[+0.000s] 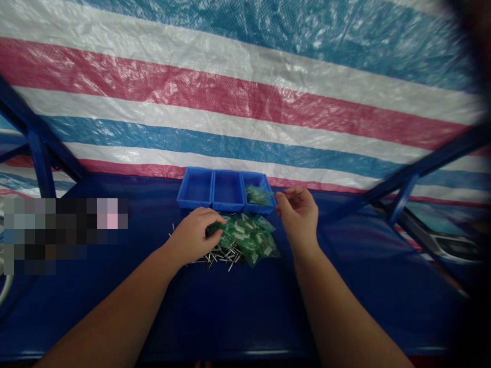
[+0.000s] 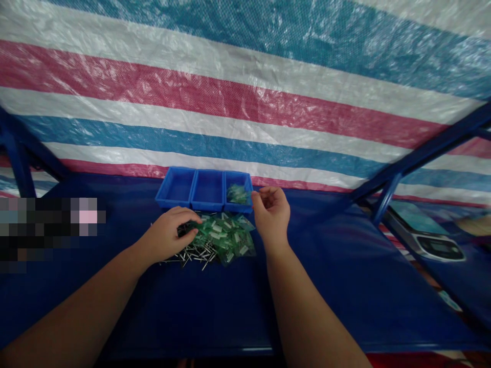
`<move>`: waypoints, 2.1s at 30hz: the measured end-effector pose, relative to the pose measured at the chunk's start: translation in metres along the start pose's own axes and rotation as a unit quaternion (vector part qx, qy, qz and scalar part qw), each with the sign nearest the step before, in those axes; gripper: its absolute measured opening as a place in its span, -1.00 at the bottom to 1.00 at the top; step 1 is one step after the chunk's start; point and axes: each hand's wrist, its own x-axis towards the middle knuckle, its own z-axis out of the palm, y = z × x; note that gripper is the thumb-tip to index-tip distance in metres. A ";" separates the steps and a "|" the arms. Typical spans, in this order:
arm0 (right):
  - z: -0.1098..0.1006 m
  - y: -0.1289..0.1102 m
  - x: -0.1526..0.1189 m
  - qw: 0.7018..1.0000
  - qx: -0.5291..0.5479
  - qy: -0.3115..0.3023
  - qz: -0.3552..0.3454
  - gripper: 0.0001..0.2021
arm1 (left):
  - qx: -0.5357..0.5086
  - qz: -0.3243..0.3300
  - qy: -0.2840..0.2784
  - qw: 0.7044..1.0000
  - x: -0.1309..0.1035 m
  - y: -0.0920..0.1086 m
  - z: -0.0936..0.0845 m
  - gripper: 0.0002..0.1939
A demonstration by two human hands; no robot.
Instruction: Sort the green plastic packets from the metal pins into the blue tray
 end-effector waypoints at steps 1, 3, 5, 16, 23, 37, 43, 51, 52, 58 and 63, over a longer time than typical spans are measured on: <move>0.000 -0.001 -0.001 1.000 -0.020 -0.010 -0.013 -0.74 | 0.001 -0.001 -0.006 1.000 0.000 -0.001 0.001 -0.74; 0.000 -0.006 -0.005 0.997 -0.056 -0.041 -0.039 -0.78 | 0.005 -0.006 -0.010 1.000 -0.001 -0.002 0.004 -0.72; 0.001 -0.011 -0.010 0.992 -0.080 -0.082 -0.060 -0.81 | 0.011 -0.014 -0.008 1.000 -0.001 -0.003 0.006 -0.72; 0.011 -0.027 -0.028 0.928 -0.133 -0.318 -0.144 -0.91 | 0.044 -0.041 -0.022 0.998 0.000 -0.005 0.007 -0.87; 0.011 -0.028 -0.029 0.919 -0.138 -0.335 -0.152 -0.92 | 0.058 -0.021 0.020 0.998 0.001 0.000 0.003 -0.83; 0.015 -0.031 -0.036 0.907 -0.069 -0.405 -0.087 -0.78 | -0.255 -0.093 0.140 0.952 -0.001 0.016 0.007 -0.86; 0.014 -0.028 -0.032 0.935 0.031 -0.353 0.001 -0.77 | -0.226 -0.116 0.153 0.955 0.001 0.013 0.005 -0.81; -0.003 -0.004 0.000 0.998 -0.014 -0.063 0.006 -0.54 | -0.049 -0.040 0.078 0.995 0.001 0.007 0.002 -0.89; -0.006 0.000 0.004 0.996 -0.070 -0.045 -0.013 -0.53 | -0.042 -0.034 0.066 0.996 0.001 0.007 0.003 -0.89; -0.014 0.008 0.009 0.910 -0.346 -0.091 -0.210 -0.76 | -0.027 -0.028 0.028 0.999 0.001 0.007 0.003 -0.88; -0.006 0.013 0.001 0.884 -0.406 -0.127 -0.191 -0.71 | -0.023 -0.024 0.005 0.999 -0.001 0.004 0.005 -0.88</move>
